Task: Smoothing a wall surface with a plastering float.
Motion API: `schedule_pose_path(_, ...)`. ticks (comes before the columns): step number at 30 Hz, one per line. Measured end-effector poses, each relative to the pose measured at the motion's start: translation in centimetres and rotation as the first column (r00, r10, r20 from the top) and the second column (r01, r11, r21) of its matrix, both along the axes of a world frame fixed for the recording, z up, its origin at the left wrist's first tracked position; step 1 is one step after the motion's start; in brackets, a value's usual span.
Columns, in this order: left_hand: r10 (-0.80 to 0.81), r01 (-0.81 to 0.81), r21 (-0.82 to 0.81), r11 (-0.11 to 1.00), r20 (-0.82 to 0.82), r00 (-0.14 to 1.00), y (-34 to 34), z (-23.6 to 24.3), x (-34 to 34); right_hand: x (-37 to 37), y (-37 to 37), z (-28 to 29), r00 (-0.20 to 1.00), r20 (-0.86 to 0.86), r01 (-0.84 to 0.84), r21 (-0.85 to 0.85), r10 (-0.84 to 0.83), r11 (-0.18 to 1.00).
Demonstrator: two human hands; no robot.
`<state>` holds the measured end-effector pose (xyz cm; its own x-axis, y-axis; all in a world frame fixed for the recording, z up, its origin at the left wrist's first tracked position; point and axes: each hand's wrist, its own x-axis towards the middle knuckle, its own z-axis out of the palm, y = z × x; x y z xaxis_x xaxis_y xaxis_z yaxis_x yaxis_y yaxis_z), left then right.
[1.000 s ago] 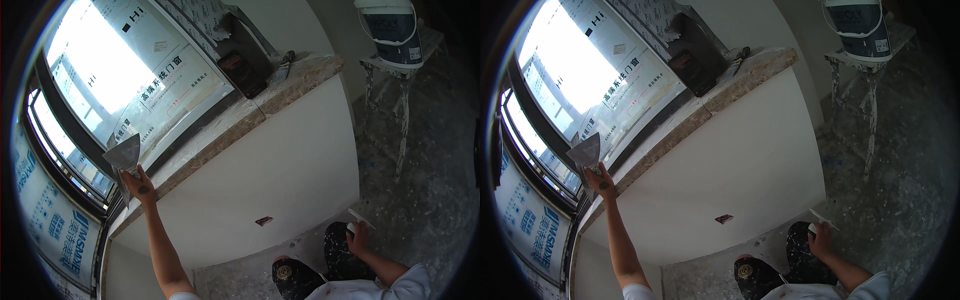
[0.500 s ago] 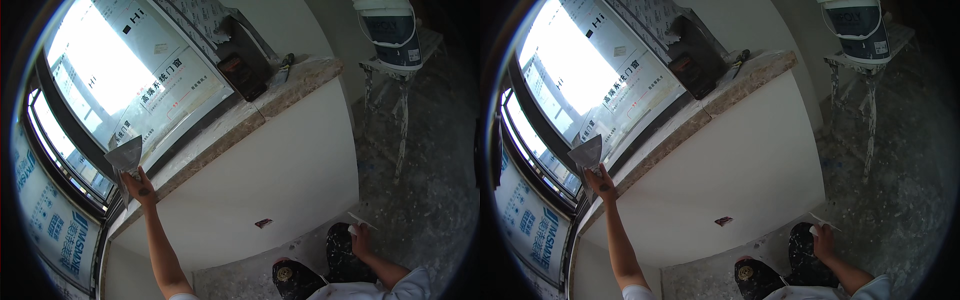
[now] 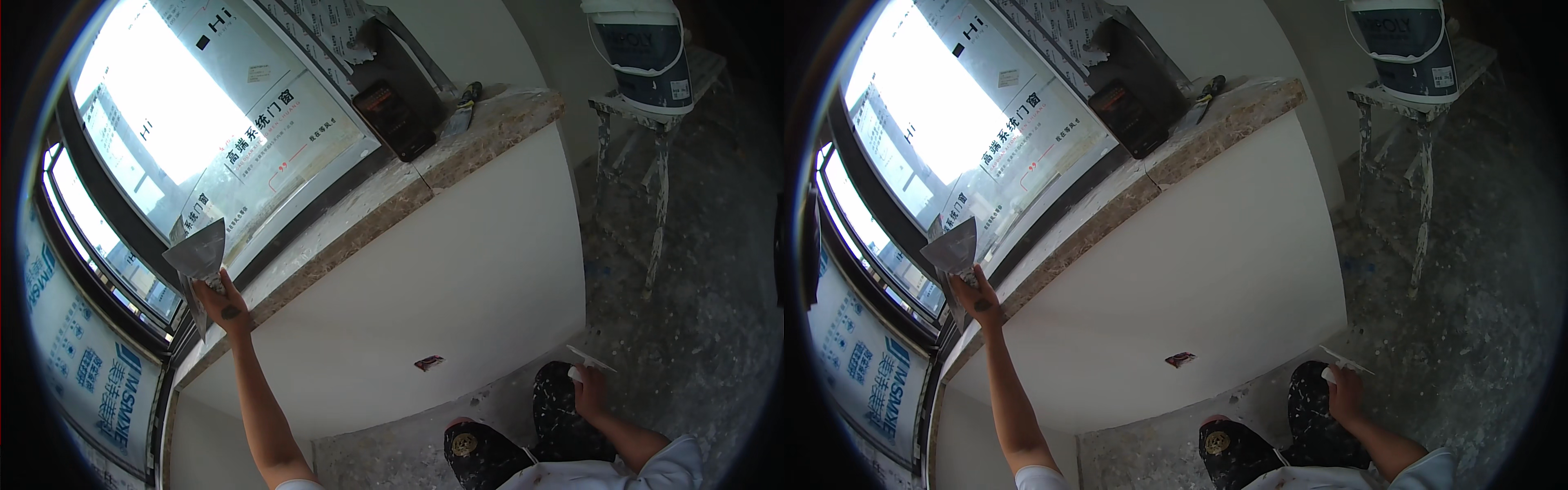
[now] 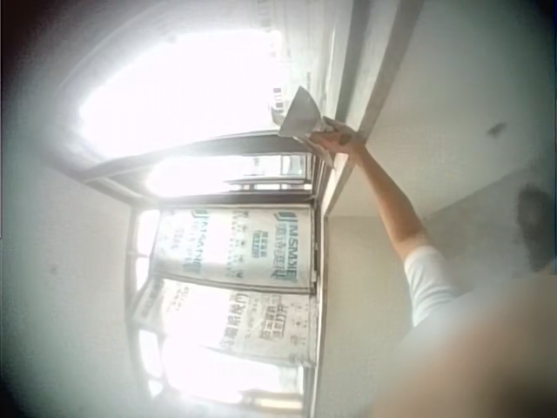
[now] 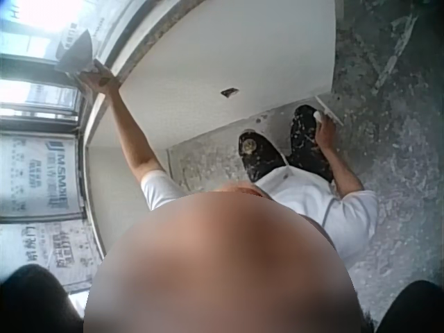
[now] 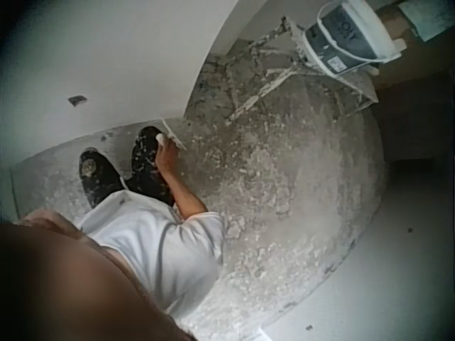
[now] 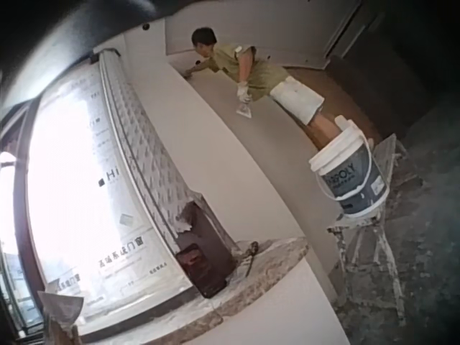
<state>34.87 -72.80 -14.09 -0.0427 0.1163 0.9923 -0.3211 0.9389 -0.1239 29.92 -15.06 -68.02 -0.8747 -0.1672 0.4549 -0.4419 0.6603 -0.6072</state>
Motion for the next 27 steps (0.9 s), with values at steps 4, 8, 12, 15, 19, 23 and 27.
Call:
schedule_pose_path(4, -0.008, 0.008, 0.006, 1.0, 0.03, 1.0, -0.1, 0.0, 0.3, 0.0, 0.1, 0.2, 1.0, -0.002, 0.003, -0.024, -0.003, 1.0)
schedule_pose_path(8, -0.011, 0.011, -0.008, 1.0, 0.006, 1.0, 0.3, -0.2, 0.0, -0.1, 0.3, 0.0, 1.0, 0.013, 0.004, -0.051, -0.004, 0.999)
schedule_pose_path(12, -0.025, 0.025, -0.04, 0.999, 0.0, 1.0, 0.3, -0.2, -0.2, -0.1, 0.4, 0.0, 1.0, -0.024, 0.016, -0.037, -0.017, 0.999)
schedule_pose_path(15, -0.009, 0.01, -0.036, 0.999, 0.016, 1.0, -0.2, 0.0, -0.1, 0.0, 0.5, -0.4, 0.999, -0.022, 0.029, -0.091, -0.031, 0.995)
schedule_pose_path(19, 0.013, -0.013, -0.001, 1.0, 0.02, 1.0, -0.7, -0.1, 0.0, 0.0, 0.4, 0.2, 0.998, 0.054, 0.03, -0.066, -0.027, 0.997)
schedule_pose_path(23, 0.017, -0.017, -0.007, 1.0, 0.024, 1.0, -1.0, -0.2, 0.2, -0.2, 0.3, -0.4, 1.0, -0.006, 0.026, -0.077, -0.027, 0.997)
schedule_pose_path(27, 0.039, -0.039, -0.001, 0.999, 0.023, 0.999, -0.8, -0.2, 0.1, -0.2, 0.1, -0.6, 0.999, 0.003, 0.045, -0.079, -0.045, 0.996)
